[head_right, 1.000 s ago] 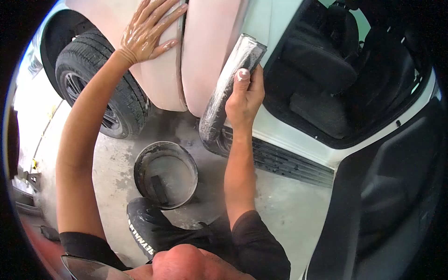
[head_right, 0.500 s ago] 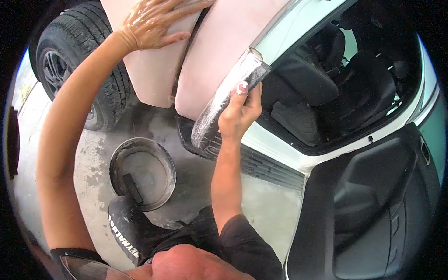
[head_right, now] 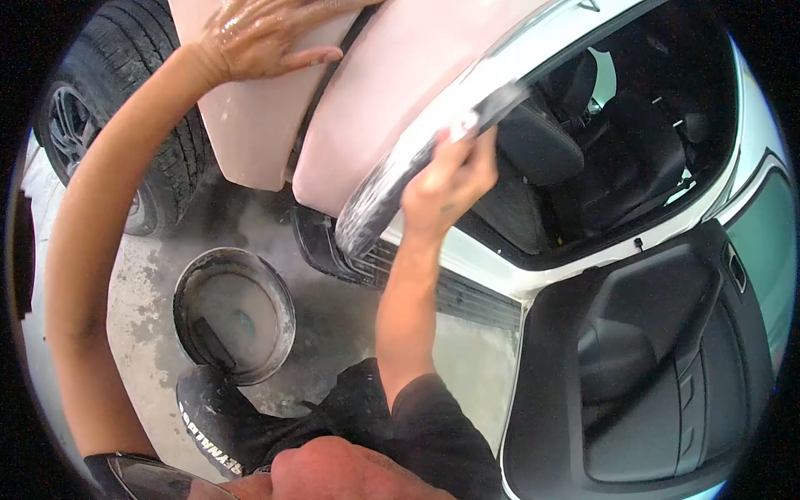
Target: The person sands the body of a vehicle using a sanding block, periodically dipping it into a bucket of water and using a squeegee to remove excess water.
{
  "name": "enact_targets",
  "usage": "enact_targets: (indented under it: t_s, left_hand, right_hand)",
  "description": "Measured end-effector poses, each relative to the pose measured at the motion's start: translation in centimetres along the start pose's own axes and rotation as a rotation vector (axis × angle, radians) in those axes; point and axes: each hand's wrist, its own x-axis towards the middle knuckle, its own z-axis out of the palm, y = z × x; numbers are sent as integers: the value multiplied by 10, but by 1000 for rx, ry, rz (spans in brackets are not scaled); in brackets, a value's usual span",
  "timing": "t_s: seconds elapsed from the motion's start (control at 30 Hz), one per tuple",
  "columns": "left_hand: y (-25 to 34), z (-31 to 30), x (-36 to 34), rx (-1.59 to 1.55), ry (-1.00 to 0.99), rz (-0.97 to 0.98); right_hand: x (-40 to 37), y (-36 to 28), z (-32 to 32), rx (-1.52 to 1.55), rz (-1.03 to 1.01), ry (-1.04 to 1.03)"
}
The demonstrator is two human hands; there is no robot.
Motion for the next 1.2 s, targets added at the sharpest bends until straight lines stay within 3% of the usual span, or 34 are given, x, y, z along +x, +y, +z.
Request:
enact_targets:
  t_s: [0.07, 0.17, 0.23, 0.3, 0.33, 0.37, 0.43, 0.57, 0.63, 0.67, 0.7, 0.8, 0.87, 0.97, 1.1, 1.2]
  left_hand:
    - [3, 5, -3, 2, -9, -3]
    - [2, 2, 1, -17, 0, -1]
    - [0, 3, 1, -62, 38, 25]
    - [-2, 5, 1, -51, 65, 21]
    - [0, 6, 1, -46, 74, 19]
    - [1, 7, 0, -39, 81, 16]
    - [1, 7, 1, -10, 61, 1]
    - [-1, 3, 2, -57, 69, 14]
    - [-4, 8, 3, -56, 89, 20]
    - [-3, 10, 2, -36, 91, 17]
    - [-1, 13, -1, -15, 90, 13]
    - [0, 8, -2, -3, 70, 16]
    - [0, 7, -1, -46, 77, 12]
    - [-2, 3, 2, -29, 78, 33]
    - [-5, 1, 0, -49, 75, 16]
    - [-5, -3, 2, -31, 71, 17]
  right_hand:
    - [8, 12, -6, 27, 1, -32]
    - [-21, 33, -8, -79, -232, -31]
    - [-24, 24, -2, -117, -240, -10]
    - [8, 24, -9, -241, -369, -49]
    - [15, 7, -4, 0, -86, -18]
    - [12, 6, -5, 119, 57, -24]
    - [-5, 22, -13, -168, -151, -61]
    - [-42, 34, 4, 16, -83, 45]
    - [-14, 24, -2, -113, -249, -33]
    - [-1, 17, -10, -141, -143, -108]
    - [-3, 5, -2, -39, 84, 6]
    - [-33, 29, -12, -96, -93, -90]
    - [-76, 45, -14, -71, -48, -118]
    - [-51, 29, -3, -155, -231, -62]
    - [-18, -2, -18, 167, 102, -11]
    - [-36, 16, -19, -30, 75, -31]
